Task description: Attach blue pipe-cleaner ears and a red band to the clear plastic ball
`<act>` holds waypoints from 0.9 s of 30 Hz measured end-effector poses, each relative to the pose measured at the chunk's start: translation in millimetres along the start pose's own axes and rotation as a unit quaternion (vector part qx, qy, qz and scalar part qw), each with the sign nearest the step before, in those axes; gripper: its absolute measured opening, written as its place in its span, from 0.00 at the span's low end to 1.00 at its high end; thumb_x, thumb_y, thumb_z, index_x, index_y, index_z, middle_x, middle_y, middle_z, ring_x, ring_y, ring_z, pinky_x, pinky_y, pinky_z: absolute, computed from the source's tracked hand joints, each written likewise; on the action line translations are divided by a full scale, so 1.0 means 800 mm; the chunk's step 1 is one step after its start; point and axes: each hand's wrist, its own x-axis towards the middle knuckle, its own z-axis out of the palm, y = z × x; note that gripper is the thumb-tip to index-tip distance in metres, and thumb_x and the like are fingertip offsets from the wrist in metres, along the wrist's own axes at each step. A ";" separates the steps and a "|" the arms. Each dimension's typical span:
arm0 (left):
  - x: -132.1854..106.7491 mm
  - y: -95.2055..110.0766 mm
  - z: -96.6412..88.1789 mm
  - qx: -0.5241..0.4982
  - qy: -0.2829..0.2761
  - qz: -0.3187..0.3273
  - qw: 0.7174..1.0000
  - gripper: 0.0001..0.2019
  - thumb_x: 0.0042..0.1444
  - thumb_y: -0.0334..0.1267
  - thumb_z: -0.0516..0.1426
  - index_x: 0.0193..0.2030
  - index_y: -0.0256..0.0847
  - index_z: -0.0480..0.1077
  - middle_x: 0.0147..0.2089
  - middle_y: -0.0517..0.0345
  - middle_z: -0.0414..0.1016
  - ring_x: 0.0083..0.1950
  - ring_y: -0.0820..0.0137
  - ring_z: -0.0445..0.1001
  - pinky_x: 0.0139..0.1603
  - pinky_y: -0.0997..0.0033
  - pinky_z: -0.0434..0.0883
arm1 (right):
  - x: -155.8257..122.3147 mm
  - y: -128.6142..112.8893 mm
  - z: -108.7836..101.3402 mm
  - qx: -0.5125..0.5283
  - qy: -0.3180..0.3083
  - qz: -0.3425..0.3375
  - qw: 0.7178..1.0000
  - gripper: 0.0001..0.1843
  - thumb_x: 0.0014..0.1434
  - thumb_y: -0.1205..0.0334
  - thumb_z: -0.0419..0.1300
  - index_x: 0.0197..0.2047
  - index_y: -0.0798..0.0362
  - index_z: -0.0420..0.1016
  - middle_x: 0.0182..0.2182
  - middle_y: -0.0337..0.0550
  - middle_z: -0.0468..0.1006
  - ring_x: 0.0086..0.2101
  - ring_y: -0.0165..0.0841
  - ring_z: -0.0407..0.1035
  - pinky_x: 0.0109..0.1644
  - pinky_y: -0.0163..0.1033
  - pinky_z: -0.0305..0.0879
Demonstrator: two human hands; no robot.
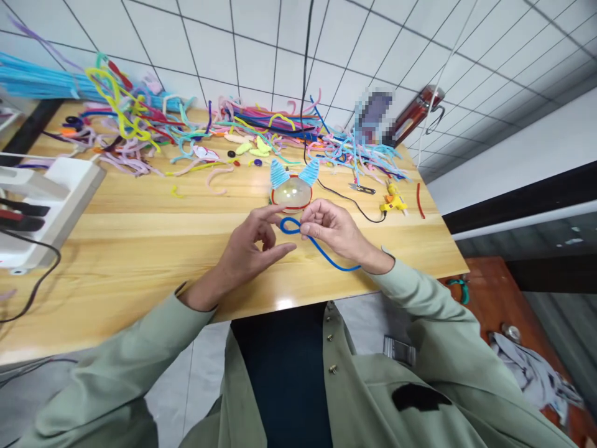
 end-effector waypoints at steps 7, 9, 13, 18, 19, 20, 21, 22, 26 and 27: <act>-0.001 0.017 -0.016 0.051 -0.045 0.063 0.996 0.09 0.67 0.39 0.69 0.52 0.42 0.81 0.42 0.56 0.87 0.34 0.74 0.81 0.35 0.78 0.77 | -0.003 -0.017 0.036 0.018 -0.032 0.018 0.999 0.22 0.64 0.45 0.78 0.43 0.50 0.75 0.30 0.32 0.77 0.29 0.27 0.69 0.35 0.33 0.65; -0.001 0.016 -0.016 0.057 -0.043 0.066 0.995 0.08 0.68 0.41 0.69 0.50 0.41 0.81 0.40 0.56 0.88 0.35 0.73 0.82 0.35 0.77 0.77 | -0.007 -0.016 0.038 0.026 -0.032 0.014 0.999 0.21 0.64 0.46 0.79 0.44 0.50 0.76 0.30 0.33 0.78 0.30 0.26 0.69 0.35 0.33 0.66; -0.002 0.013 -0.014 0.062 -0.038 0.068 0.995 0.10 0.67 0.44 0.71 0.48 0.41 0.82 0.39 0.56 0.88 0.34 0.72 0.83 0.36 0.76 0.78 | -0.021 -0.016 0.036 0.043 -0.024 0.024 0.999 0.21 0.64 0.47 0.78 0.47 0.50 0.77 0.35 0.36 0.82 0.33 0.28 0.73 0.39 0.35 0.71; -0.008 0.018 -0.012 0.068 -0.027 0.023 0.997 0.14 0.64 0.46 0.73 0.50 0.41 0.83 0.40 0.55 0.89 0.35 0.70 0.85 0.38 0.74 0.80 | -0.049 -0.022 0.028 0.008 -0.012 0.041 0.999 0.19 0.62 0.51 0.78 0.48 0.51 0.80 0.35 0.36 0.82 0.34 0.29 0.73 0.42 0.37 0.71; -0.010 0.020 -0.009 0.067 -0.029 0.019 0.997 0.14 0.63 0.46 0.73 0.50 0.41 0.83 0.40 0.55 0.89 0.36 0.70 0.85 0.38 0.74 0.80 | -0.055 -0.023 0.027 -0.004 -0.008 0.036 0.999 0.18 0.63 0.51 0.77 0.48 0.51 0.81 0.35 0.36 0.82 0.34 0.29 0.72 0.41 0.37 0.70; -0.013 0.023 -0.006 0.066 -0.031 0.017 0.997 0.15 0.63 0.47 0.73 0.50 0.41 0.83 0.40 0.55 0.89 0.36 0.70 0.85 0.39 0.74 0.80 | -0.061 -0.024 0.026 -0.016 -0.002 0.031 0.999 0.18 0.63 0.50 0.77 0.48 0.52 0.81 0.34 0.36 0.82 0.34 0.29 0.72 0.41 0.37 0.69; -0.016 0.026 -0.002 0.067 -0.031 0.017 0.997 0.15 0.63 0.47 0.73 0.50 0.41 0.83 0.40 0.55 0.88 0.36 0.70 0.85 0.39 0.74 0.80 | -0.066 -0.024 0.025 -0.028 0.007 0.025 0.999 0.17 0.64 0.50 0.76 0.47 0.52 0.82 0.34 0.36 0.81 0.34 0.29 0.72 0.41 0.37 0.68; -0.020 0.029 0.002 0.069 -0.028 0.018 0.997 0.15 0.64 0.47 0.73 0.51 0.41 0.83 0.40 0.55 0.88 0.36 0.70 0.85 0.39 0.74 0.80 | -0.071 -0.025 0.025 -0.039 0.016 0.021 0.999 0.17 0.64 0.49 0.76 0.47 0.52 0.82 0.34 0.36 0.81 0.34 0.29 0.71 0.41 0.38 0.67; -0.034 0.041 0.025 0.103 0.010 0.034 0.994 0.15 0.64 0.47 0.72 0.51 0.41 0.83 0.41 0.55 0.89 0.36 0.70 0.85 0.39 0.74 0.81 | -0.084 -0.022 0.026 -0.054 0.034 0.001 0.998 0.16 0.63 0.49 0.75 0.44 0.53 0.83 0.37 0.39 0.82 0.36 0.30 0.72 0.44 0.39 0.67; -0.038 0.044 0.030 0.111 0.021 0.043 0.993 0.15 0.65 0.46 0.72 0.51 0.41 0.83 0.42 0.55 0.89 0.36 0.70 0.86 0.39 0.74 0.81 | -0.086 -0.020 0.026 -0.052 0.037 -0.006 0.998 0.16 0.63 0.48 0.75 0.43 0.53 0.84 0.38 0.39 0.82 0.37 0.31 0.71 0.44 0.39 0.66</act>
